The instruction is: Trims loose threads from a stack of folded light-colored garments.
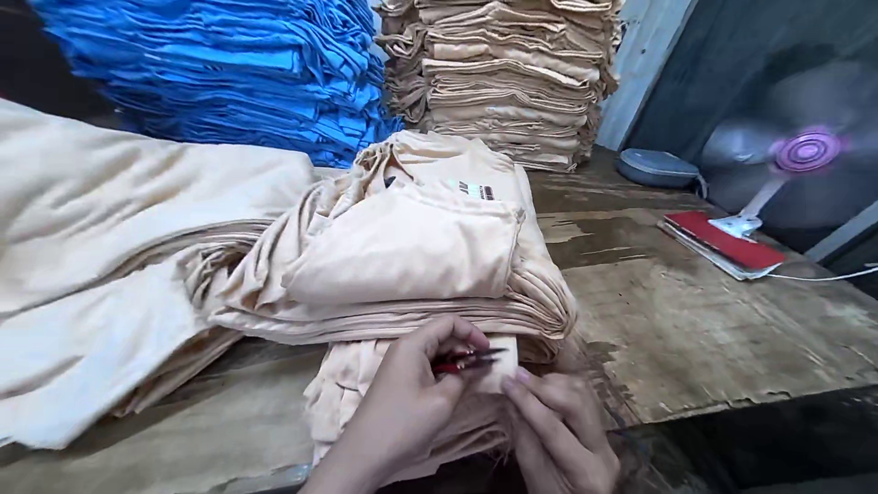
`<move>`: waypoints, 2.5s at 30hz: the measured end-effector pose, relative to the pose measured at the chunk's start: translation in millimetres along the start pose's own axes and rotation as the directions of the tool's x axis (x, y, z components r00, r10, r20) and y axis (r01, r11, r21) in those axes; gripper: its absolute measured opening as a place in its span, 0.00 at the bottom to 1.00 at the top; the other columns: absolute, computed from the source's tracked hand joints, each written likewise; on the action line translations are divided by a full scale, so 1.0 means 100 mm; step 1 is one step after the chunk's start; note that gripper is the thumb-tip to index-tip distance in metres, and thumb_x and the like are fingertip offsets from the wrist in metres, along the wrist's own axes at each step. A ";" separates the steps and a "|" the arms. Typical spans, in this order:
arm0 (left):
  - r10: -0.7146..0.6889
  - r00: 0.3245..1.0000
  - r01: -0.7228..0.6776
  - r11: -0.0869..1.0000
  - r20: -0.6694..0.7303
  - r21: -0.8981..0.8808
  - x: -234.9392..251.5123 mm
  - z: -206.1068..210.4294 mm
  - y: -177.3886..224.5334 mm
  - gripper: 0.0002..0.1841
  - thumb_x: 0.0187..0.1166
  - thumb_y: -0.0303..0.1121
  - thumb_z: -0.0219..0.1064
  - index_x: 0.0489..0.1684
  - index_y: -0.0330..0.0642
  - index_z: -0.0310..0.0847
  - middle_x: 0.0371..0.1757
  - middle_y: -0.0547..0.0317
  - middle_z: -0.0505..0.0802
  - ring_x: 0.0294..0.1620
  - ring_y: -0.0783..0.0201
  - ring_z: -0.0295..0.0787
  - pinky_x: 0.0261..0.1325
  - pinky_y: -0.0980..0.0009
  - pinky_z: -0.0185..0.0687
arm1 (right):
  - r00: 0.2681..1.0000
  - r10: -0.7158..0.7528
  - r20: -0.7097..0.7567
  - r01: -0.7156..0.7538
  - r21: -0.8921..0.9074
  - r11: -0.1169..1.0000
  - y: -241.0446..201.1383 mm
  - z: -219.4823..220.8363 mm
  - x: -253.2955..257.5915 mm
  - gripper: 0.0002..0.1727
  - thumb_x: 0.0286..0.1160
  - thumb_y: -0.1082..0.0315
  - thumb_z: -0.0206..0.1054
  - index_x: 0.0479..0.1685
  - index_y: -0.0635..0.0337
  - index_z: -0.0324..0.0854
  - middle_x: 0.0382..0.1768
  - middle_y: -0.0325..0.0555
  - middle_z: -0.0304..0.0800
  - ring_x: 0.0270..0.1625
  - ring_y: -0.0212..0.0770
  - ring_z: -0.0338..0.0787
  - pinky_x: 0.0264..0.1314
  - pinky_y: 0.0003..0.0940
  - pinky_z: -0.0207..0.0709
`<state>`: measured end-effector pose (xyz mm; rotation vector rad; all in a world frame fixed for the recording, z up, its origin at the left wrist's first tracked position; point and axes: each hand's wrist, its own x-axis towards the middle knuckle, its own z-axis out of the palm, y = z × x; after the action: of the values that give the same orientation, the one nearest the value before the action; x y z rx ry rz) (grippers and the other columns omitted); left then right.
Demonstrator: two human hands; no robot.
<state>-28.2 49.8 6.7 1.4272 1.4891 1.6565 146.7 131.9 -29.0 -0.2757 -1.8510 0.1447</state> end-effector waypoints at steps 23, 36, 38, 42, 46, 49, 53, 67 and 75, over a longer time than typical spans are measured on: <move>0.664 0.739 -0.416 0.314 0.115 0.854 -0.42 0.21 0.14 0.11 0.81 0.38 0.69 0.56 0.52 0.92 0.44 0.60 0.95 0.40 0.59 0.82 0.51 0.60 0.67 | 0.981 0.188 -0.051 -0.173 0.215 0.961 -0.20 -0.27 -0.14 0.05 0.70 0.73 0.78 0.41 0.53 0.94 0.43 0.35 0.93 0.53 0.30 0.91 0.60 0.25 0.86; 0.450 0.884 -0.216 0.636 -0.128 0.741 -0.42 -0.01 0.15 0.27 0.72 0.55 0.76 0.63 0.46 0.89 0.46 0.53 0.90 0.44 0.61 0.86 0.45 0.61 0.81 | 0.625 0.620 0.474 -0.466 -0.410 0.784 -0.59 -0.69 0.20 0.23 0.65 0.39 0.78 0.46 0.47 0.95 0.50 0.42 0.95 0.54 0.46 0.93 0.55 0.55 0.85; 0.418 0.901 -0.183 0.614 -0.120 0.767 -0.47 -0.02 0.14 0.25 0.70 0.48 0.76 0.64 0.46 0.89 0.46 0.54 0.88 0.43 0.61 0.84 0.43 0.63 0.80 | 0.805 0.532 0.263 -0.427 -0.366 0.827 -0.51 -0.53 0.20 0.22 0.70 0.40 0.74 0.49 0.46 0.93 0.49 0.38 0.94 0.52 0.39 0.92 0.53 0.45 0.88; 0.366 0.924 -0.131 0.582 -0.115 0.802 -0.51 -0.18 0.22 0.24 0.61 0.30 0.72 0.62 0.40 0.89 0.46 0.42 0.88 0.44 0.50 0.87 0.44 0.55 0.83 | 0.909 0.359 0.212 -0.318 -0.205 0.926 -0.24 -0.15 0.26 0.11 0.67 0.59 0.76 0.47 0.49 0.91 0.46 0.35 0.93 0.50 0.33 0.92 0.51 0.36 0.90; 0.218 0.929 0.006 0.798 -0.298 0.603 -0.30 -0.78 0.46 0.26 0.61 0.22 0.67 0.65 0.33 0.83 0.36 0.54 0.89 0.27 0.70 0.79 0.29 0.71 0.76 | 0.845 0.508 0.169 -0.502 -0.080 0.861 -0.19 -0.09 0.62 0.06 0.59 0.69 0.68 0.35 0.50 0.81 0.17 0.28 0.80 0.17 0.25 0.79 0.17 0.26 0.75; 0.120 0.917 -0.069 0.987 -0.380 0.146 0.10 -0.94 0.54 0.19 0.78 0.32 0.69 0.67 0.48 0.84 0.39 0.72 0.93 0.20 0.80 0.76 0.21 0.82 0.72 | 0.729 0.529 0.434 -0.684 0.469 0.558 -0.09 0.04 1.06 0.28 0.83 0.71 0.57 0.83 0.61 0.62 0.42 0.47 0.95 0.35 0.37 0.96 0.38 0.36 0.93; 0.316 0.920 -0.081 0.732 -0.232 0.677 0.79 -0.72 0.42 0.34 0.71 0.42 0.79 0.79 0.44 0.77 0.78 0.43 0.80 0.61 0.53 0.87 0.58 0.51 0.86 | 0.730 0.499 0.466 -0.605 0.780 0.157 0.34 0.38 1.45 0.32 0.89 0.72 0.45 0.92 0.58 0.43 0.80 0.63 0.71 0.71 0.53 0.88 0.73 0.50 0.84; 0.202 0.968 -0.007 0.620 -0.151 0.785 1.21 -0.73 0.13 0.13 0.74 0.35 0.76 0.55 0.47 0.93 0.59 0.42 0.92 0.61 0.38 0.87 0.60 0.29 0.76 | 0.730 0.683 -0.033 -0.678 0.099 0.729 0.31 -0.15 0.41 0.18 0.82 0.49 0.63 0.31 0.51 0.86 0.21 0.30 0.82 0.23 0.27 0.81 0.25 0.28 0.77; 0.293 0.951 -0.194 0.812 -0.099 0.550 0.72 -1.01 0.45 0.22 0.79 0.46 0.72 0.68 0.48 0.83 0.50 0.66 0.91 0.40 0.77 0.87 0.44 0.77 0.84 | 0.789 0.600 -0.129 -0.538 0.324 0.778 0.15 -0.19 0.11 0.04 0.76 0.69 0.73 0.37 0.57 0.93 0.33 0.35 0.95 0.34 0.29 0.92 0.38 0.25 0.90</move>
<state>-130.5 58.7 89.2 1.8681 2.0651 1.6184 163.7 148.7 -16.4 -0.6369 -1.4440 0.7594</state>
